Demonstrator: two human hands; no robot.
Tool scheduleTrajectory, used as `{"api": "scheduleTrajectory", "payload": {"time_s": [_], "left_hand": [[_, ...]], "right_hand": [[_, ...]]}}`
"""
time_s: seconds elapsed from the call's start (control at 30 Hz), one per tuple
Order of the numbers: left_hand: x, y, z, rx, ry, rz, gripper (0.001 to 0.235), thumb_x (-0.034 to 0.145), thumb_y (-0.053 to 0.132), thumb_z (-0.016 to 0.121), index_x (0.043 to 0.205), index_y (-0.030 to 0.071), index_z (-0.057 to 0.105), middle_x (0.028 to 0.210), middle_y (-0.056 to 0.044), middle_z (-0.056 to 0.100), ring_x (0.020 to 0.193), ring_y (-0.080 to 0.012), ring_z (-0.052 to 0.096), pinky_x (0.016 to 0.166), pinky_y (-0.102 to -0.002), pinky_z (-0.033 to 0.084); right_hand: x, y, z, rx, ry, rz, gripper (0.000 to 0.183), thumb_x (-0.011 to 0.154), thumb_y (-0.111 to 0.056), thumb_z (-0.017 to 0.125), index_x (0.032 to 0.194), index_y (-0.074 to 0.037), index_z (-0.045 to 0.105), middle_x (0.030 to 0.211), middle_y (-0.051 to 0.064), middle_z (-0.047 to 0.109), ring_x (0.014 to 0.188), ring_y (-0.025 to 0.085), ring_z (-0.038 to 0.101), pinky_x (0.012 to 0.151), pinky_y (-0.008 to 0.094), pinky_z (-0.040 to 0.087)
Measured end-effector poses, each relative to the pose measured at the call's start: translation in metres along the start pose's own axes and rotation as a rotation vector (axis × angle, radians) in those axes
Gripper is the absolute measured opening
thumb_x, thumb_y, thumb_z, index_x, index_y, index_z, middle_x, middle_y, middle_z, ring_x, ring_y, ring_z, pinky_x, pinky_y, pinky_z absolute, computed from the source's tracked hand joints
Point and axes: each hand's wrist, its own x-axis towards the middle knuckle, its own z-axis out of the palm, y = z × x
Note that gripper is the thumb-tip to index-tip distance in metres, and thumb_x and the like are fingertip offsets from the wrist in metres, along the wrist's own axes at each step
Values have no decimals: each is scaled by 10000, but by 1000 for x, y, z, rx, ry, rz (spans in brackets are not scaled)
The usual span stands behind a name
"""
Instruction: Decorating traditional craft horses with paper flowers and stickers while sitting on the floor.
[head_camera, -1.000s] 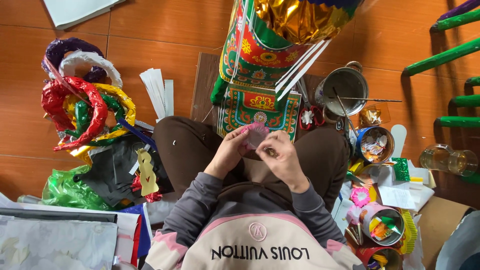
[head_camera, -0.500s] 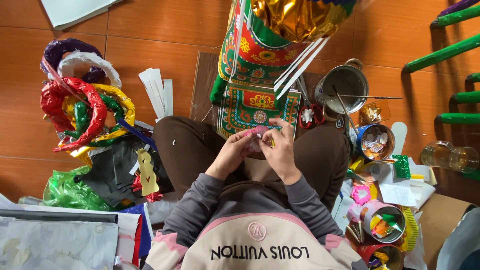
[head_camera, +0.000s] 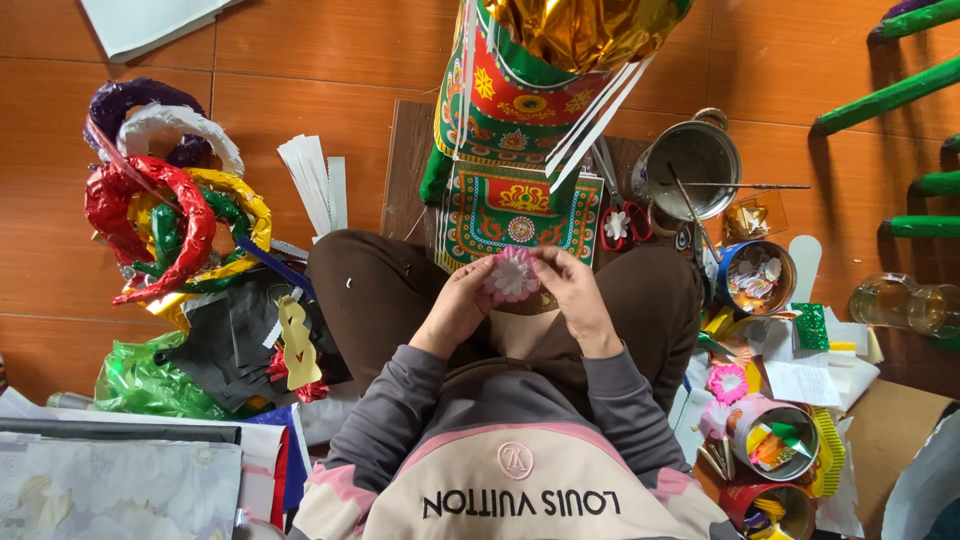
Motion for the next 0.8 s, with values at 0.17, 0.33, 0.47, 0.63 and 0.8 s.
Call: {"api": "scheduleTrajectory", "payload": {"time_s": [0.17,0.33,0.47,0.63,0.8], "left_hand": [[-11,3,23,170,55,45,245,834,62,751,1017,-66,650,793,-125,694,657,-231,715,614,-351,620],[16,-21,-20,440,141,161,204,733,28,836,872,-10,691,691,-84,705,565,-137,685,511,-252,587],[-5,-1,19,630,195,223,144,716,40,829,793,41,707,614,-16,653,558,-46,592,497,-191,517],[4,-9,-3,862,205,304,161,706,103,831,841,84,745,613,-14,635,621,-54,524,539,-218,462],[-2,-2,0,910,195,288,171,714,89,820,872,79,754,643,-33,648,651,-88,519,573,-235,464]], "right_hand": [[1,10,-2,-30,116,23,92,853,-110,756,915,-63,707,802,7,639,775,52,544,684,196,448],[-1,2,3,-42,86,-26,98,881,-100,718,968,-62,697,837,26,654,820,65,556,739,221,454],[-2,-7,8,-69,-35,14,274,821,-106,791,1063,-31,687,902,86,646,867,183,586,809,332,517],[7,33,7,-130,69,-26,209,763,-93,840,920,-51,708,796,-8,620,792,62,562,707,203,509],[10,46,4,-184,113,-78,148,749,-32,803,877,-40,728,768,33,646,774,92,594,683,241,535]]}}
